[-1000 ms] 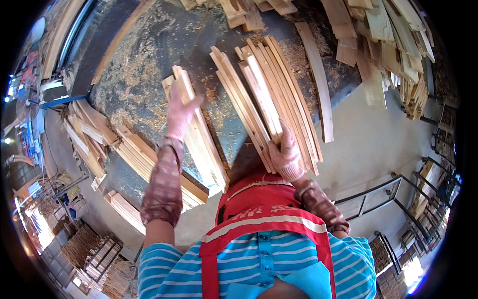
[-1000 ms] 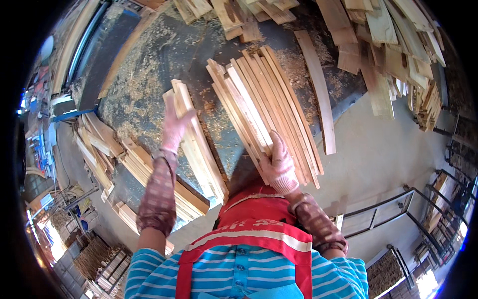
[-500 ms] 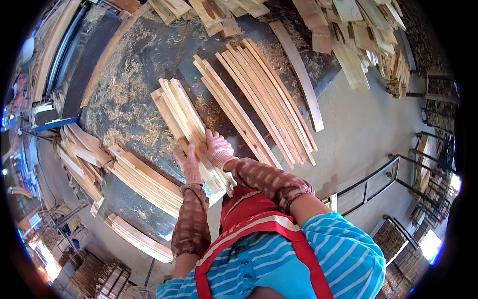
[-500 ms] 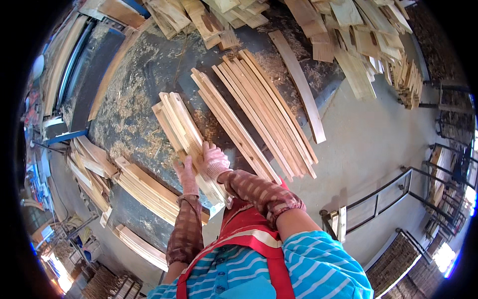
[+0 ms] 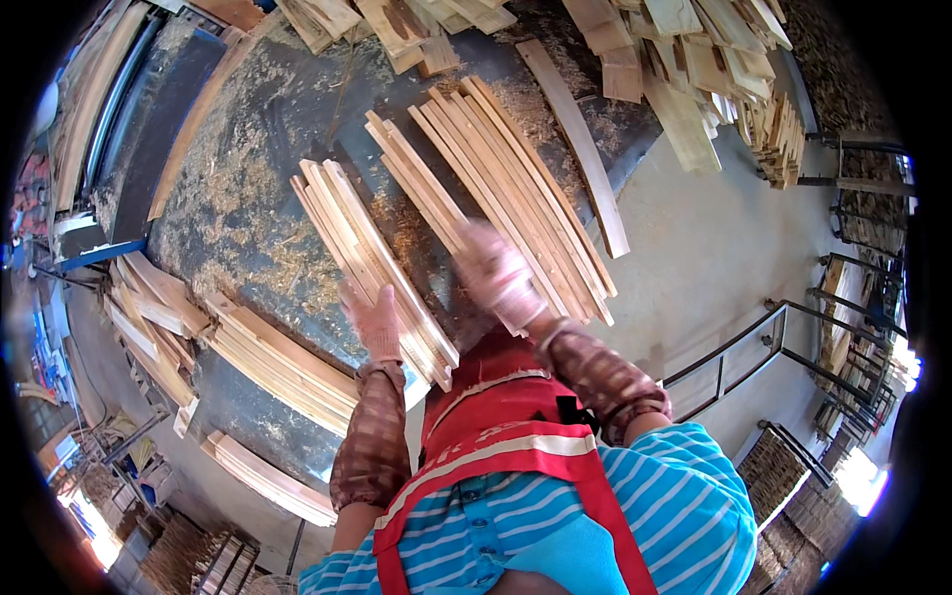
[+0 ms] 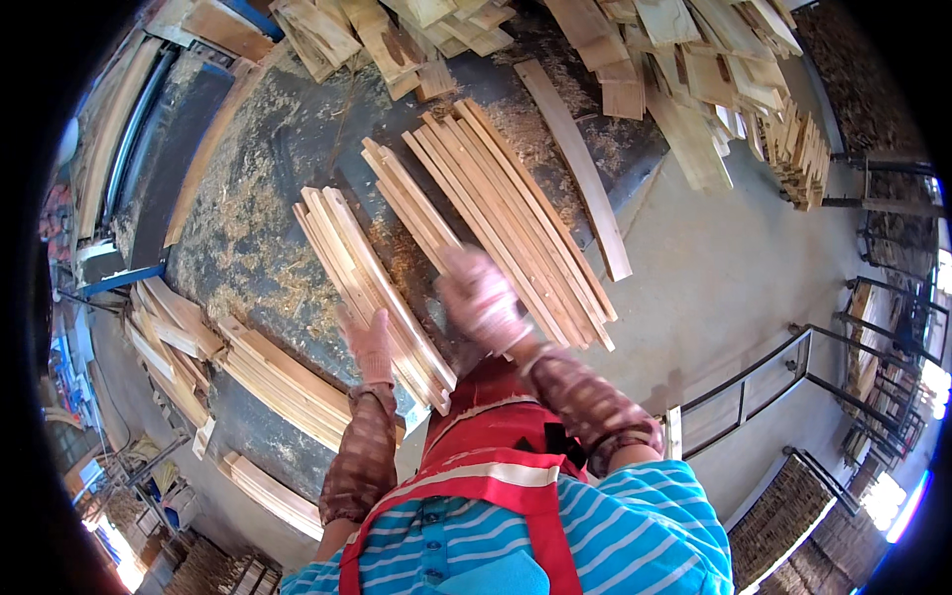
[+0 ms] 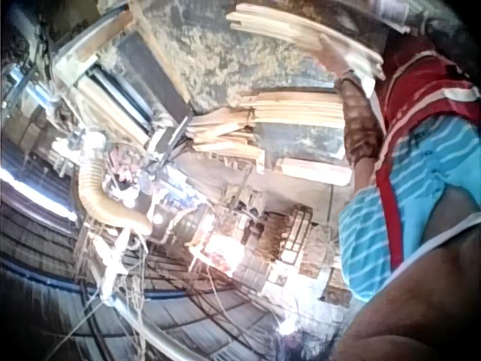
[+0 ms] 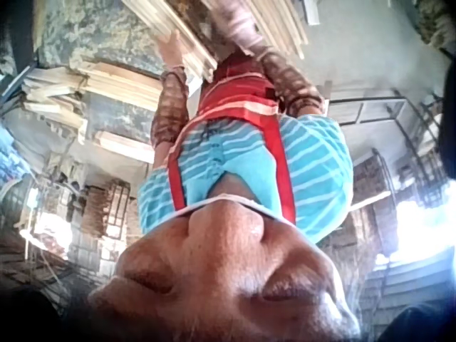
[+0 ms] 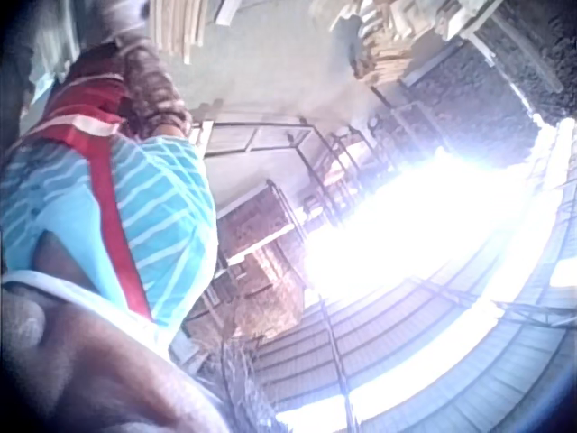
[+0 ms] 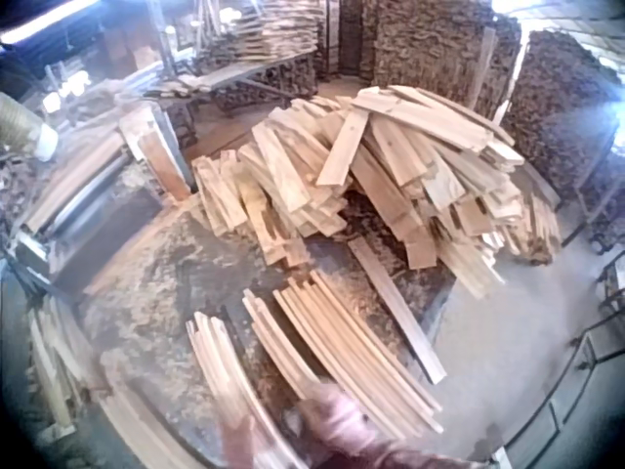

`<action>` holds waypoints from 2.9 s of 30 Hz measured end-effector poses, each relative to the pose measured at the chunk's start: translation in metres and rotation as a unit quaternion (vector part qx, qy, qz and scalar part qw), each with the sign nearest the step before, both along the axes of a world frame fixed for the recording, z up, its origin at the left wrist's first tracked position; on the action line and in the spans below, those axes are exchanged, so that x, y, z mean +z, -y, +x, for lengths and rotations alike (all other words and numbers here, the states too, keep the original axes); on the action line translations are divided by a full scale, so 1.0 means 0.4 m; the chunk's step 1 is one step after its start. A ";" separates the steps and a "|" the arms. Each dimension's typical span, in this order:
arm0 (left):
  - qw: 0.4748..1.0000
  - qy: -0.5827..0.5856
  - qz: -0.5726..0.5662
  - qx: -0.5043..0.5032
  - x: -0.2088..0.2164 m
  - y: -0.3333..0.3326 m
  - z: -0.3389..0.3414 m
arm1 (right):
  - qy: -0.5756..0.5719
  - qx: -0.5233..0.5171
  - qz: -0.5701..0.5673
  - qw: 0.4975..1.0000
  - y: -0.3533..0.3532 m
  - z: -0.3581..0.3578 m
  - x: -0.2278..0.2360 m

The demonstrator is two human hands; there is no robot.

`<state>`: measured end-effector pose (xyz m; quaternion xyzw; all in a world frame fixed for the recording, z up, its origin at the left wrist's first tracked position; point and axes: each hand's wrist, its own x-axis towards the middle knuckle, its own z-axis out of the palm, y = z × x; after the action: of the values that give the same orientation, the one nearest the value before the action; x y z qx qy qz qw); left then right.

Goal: The person sorts and stacks wooden planks on a metal workbench in a workshop. They pick up individual planks from a pile, align them, and place them into a neat stack.

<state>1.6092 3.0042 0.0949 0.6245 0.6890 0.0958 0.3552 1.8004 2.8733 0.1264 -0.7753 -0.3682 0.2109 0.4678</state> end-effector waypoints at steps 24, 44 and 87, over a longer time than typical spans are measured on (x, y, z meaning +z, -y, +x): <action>0.986 0.078 -0.111 -0.093 -0.152 0.101 0.348 | -0.198 -0.038 -0.200 0.959 0.133 0.348 -0.130; 0.974 0.069 -0.194 -0.097 -0.115 0.098 0.304 | -0.023 -0.107 -0.154 0.982 0.186 0.260 -0.168; 0.917 0.293 -0.271 0.000 0.025 0.310 0.357 | -0.484 -0.257 -0.004 0.837 0.545 -0.244 0.077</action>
<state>1.7520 2.8802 0.1050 0.4486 0.5536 0.0838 0.6966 1.7029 2.6554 0.1572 -0.6430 0.1181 0.4325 0.6209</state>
